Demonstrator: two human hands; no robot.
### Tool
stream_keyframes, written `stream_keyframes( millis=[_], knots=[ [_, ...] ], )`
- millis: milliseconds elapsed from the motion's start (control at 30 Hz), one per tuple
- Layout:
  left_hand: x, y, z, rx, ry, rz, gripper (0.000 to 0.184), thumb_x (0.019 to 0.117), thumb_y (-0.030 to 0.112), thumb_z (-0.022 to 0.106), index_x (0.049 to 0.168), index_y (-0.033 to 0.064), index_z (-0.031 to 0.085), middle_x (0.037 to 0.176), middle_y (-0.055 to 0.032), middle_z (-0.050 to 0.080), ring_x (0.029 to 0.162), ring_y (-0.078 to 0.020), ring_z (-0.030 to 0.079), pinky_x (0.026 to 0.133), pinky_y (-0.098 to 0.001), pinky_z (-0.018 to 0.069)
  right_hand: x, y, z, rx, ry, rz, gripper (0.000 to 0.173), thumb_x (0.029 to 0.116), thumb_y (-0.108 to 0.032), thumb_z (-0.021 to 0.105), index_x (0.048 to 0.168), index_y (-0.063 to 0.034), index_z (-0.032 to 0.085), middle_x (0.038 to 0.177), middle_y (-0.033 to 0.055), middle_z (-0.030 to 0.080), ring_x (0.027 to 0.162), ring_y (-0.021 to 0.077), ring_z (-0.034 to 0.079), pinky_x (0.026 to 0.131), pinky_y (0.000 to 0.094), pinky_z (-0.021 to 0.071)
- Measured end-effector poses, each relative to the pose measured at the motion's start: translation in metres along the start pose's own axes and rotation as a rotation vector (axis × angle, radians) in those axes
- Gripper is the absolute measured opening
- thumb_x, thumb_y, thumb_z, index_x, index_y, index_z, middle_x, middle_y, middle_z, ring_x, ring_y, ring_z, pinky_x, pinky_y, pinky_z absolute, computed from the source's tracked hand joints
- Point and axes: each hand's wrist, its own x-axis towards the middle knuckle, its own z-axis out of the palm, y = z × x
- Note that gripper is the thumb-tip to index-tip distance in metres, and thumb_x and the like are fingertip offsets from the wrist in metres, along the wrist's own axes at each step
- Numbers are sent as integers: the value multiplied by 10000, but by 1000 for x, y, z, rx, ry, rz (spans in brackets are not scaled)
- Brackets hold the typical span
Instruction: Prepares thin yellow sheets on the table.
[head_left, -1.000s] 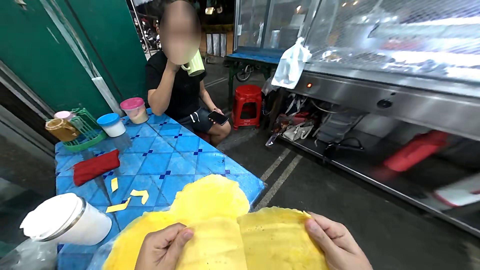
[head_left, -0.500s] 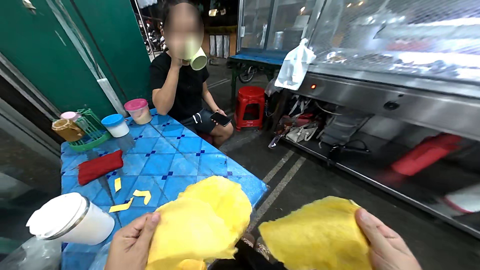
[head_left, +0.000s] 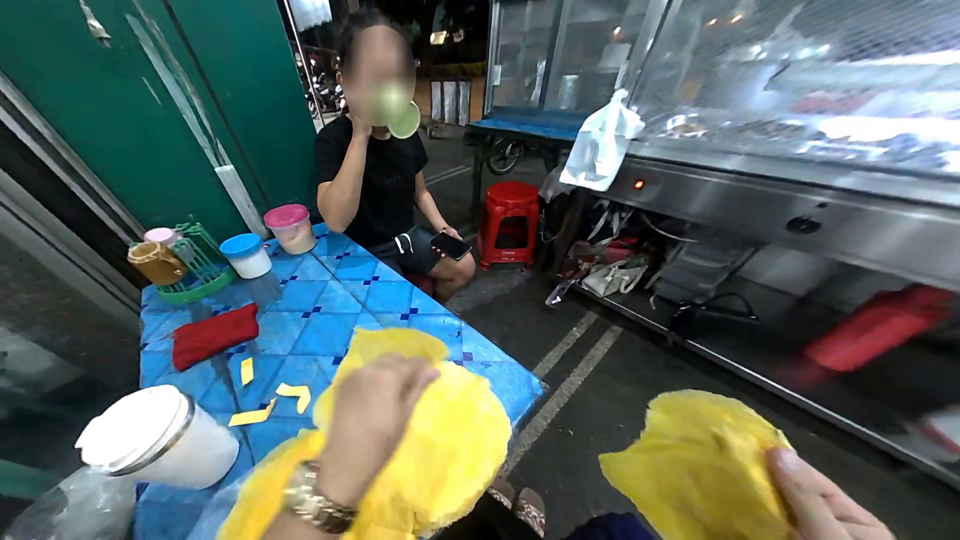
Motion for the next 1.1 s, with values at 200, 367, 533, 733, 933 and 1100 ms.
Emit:
stream_keyframes(
  millis=[200, 367, 533, 733, 933, 1100],
  knots=[
    [-50, 56, 86, -109, -484, -78, 476, 986, 348, 670, 1379, 82, 636, 1311, -177, 642, 1157, -360, 657, 905, -515, 577, 6, 0, -6, -87, -29, -97, 345, 1086, -111, 406, 896, -170, 688, 778, -154, 714, 708, -28, 676, 684, 188, 586],
    [-91, 43, 65, -373, -295, -95, 359, 976, 312, 691, 1263, 100, 721, 1276, -118, 680, 1092, -277, 694, 909, -466, 592, 4, -8, 38, -148, -239, -100, 296, 1075, -107, 467, 922, -162, 713, 759, -152, 706, 655, -23, 659, 605, 195, 579],
    [-108, -34, 20, -303, -2, -354, 332, 993, 305, 657, 1255, 112, 721, 1218, -105, 701, 973, -230, 720, 807, -422, 621, 0, -34, 121, 64, -534, -37, 344, 1097, -127, 423, 949, -136, 734, 789, -79, 725, 677, 8, 677, 621, 197, 593],
    [-144, -71, -1, -216, 49, -509, 359, 973, 281, 697, 1259, 66, 714, 1209, -156, 700, 990, -281, 722, 827, -454, 617, 13, -15, 202, 191, -463, 90, 330, 1095, -202, 456, 960, -101, 739, 757, 8, 721, 637, 66, 687, 588, 245, 610],
    [-152, -62, 18, -278, -101, -495, 354, 966, 275, 706, 1252, 66, 717, 1245, -146, 689, 1042, -283, 704, 889, -462, 594, 21, 85, 213, -703, -632, -3, 337, 1064, -304, 539, 1149, -38, 728, 857, 128, 706, 760, 254, 674, 756, 482, 559],
    [-152, -50, 29, -235, -297, -425, 448, 860, 392, 810, 1187, 99, 720, 1182, -143, 673, 1082, -325, 666, 900, -517, 572, 1, 79, 197, -830, -496, -316, 414, 992, -361, 622, 1256, -53, 704, 1177, 222, 667, 1069, 418, 652, 898, 639, 508]
  ],
)
